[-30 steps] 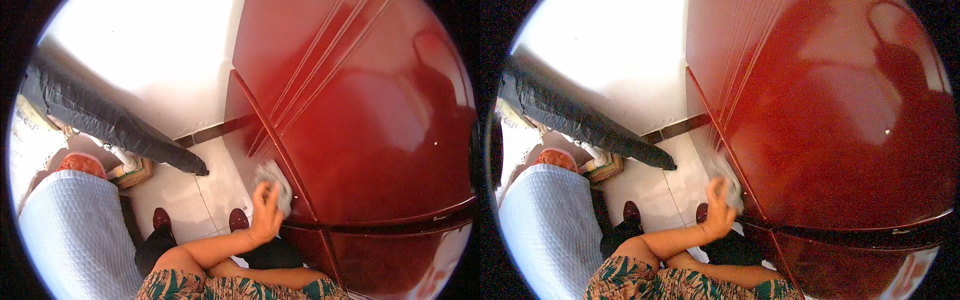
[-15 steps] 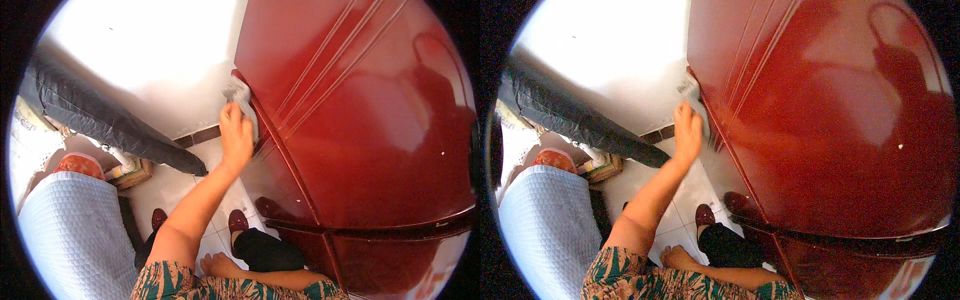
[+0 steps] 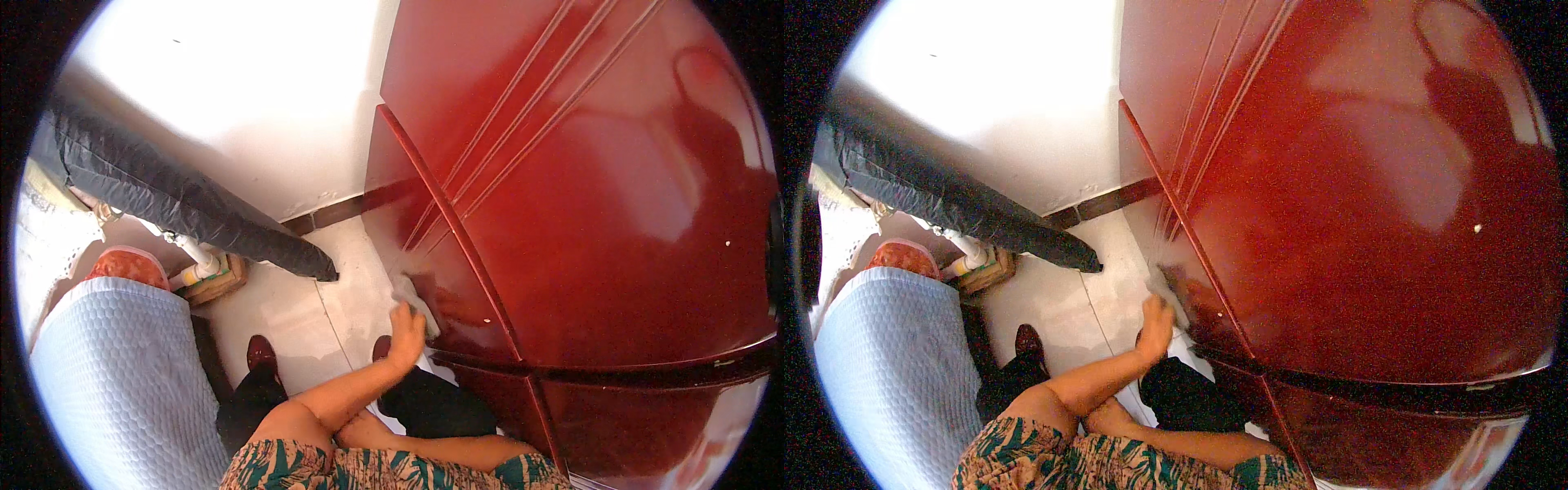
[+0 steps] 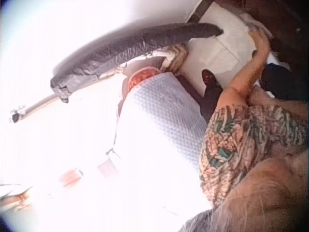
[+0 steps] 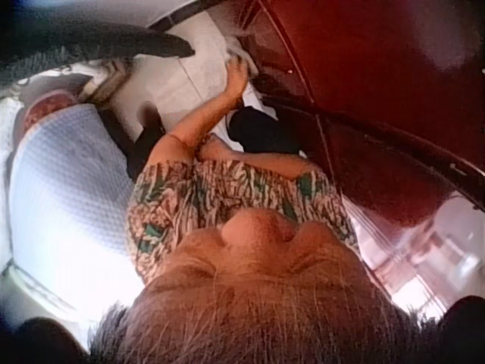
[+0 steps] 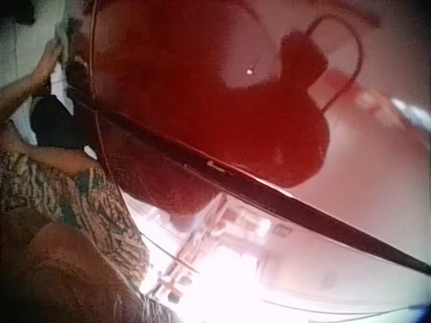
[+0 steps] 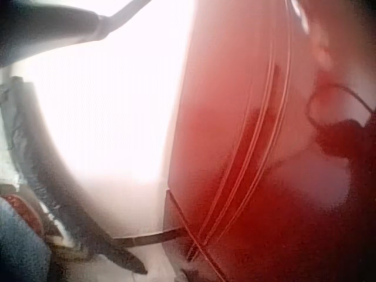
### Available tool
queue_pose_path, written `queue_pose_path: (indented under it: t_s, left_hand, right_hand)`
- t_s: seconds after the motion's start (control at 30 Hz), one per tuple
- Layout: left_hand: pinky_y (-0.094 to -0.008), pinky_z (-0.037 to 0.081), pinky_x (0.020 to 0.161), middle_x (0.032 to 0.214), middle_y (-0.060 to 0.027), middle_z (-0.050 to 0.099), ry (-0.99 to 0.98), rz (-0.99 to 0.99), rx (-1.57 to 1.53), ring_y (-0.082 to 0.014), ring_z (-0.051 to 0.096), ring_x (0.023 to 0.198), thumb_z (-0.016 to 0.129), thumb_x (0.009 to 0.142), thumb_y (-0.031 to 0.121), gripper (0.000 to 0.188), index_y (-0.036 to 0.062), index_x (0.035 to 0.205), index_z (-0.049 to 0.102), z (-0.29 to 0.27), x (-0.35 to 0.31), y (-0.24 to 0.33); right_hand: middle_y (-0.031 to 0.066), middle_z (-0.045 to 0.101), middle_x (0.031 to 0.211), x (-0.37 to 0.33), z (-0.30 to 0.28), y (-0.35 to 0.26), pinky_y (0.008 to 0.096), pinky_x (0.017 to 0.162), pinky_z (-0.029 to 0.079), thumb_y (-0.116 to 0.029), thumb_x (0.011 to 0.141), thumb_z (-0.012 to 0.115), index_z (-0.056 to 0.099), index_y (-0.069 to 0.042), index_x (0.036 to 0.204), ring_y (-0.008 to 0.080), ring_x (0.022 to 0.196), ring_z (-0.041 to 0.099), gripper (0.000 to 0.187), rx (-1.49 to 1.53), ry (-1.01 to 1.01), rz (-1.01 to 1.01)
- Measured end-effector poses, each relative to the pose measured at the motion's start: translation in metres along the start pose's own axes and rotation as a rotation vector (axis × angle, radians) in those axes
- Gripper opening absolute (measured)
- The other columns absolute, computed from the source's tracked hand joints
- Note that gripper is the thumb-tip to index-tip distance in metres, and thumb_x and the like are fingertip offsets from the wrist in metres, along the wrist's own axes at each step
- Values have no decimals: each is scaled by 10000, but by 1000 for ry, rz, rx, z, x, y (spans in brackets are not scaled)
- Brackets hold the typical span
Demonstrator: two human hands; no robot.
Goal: The person wipes the surface of a red cabinet with a cloth, then wipes a plumbing pipe and the surrounding wall area near a bed.
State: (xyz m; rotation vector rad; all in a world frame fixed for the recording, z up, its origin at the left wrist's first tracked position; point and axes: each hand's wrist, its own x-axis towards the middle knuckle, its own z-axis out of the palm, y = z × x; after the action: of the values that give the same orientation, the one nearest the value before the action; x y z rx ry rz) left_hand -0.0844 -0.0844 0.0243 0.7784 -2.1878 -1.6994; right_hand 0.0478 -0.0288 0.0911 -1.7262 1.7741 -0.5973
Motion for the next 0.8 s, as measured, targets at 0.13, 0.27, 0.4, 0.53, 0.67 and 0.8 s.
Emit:
queue_pose_path:
  t_s: [0.13,0.27,0.4,0.53,0.67,0.8]
  left_hand:
    - [-418,337,863,1030,-238,375,-56,142,-59,-358,384,938,482,831,94,381,-58,1156,357,-14,-43,47]
    - [-368,368,829,1054,-204,368,42,406,-175,-298,410,889,498,798,34,551,-26,1310,304,-37,-43,100]
    - [-375,377,875,1118,-217,373,124,255,-52,-319,431,939,491,818,49,570,-25,1343,282,-39,0,85]
    - [-419,351,931,1127,-269,416,244,198,-36,-406,421,1040,452,853,81,460,-50,1280,345,-29,57,24]
    - [-405,341,956,1153,-282,444,191,-33,-92,-413,400,1105,451,855,95,413,-31,1246,404,-27,90,-19]
    - [-430,433,814,1047,-291,525,57,-202,-280,-407,515,958,462,826,97,404,-45,1203,429,-13,87,-56]
  right_hand:
    - [217,524,1226,-3,-6,-7,463,1018,308,-195,806,495,575,-9,1152,343,1189,463,401,235,-268,47]
    - [210,556,1170,-6,-15,-12,439,979,359,-159,799,490,586,4,1110,329,1145,500,365,84,-256,40]
    - [174,607,1017,4,-36,-22,413,886,416,-150,778,497,612,7,998,297,1004,571,294,-80,-193,97]
    - [114,597,864,6,-43,-20,368,646,422,-156,764,518,614,-34,852,235,804,600,179,-345,-249,112]
    - [103,590,857,11,-53,-11,345,628,408,-140,771,514,600,-48,866,225,791,600,158,-333,-203,188]
    - [130,568,970,13,-86,0,382,713,433,-157,802,529,550,-23,1031,264,875,584,266,-256,-141,329]
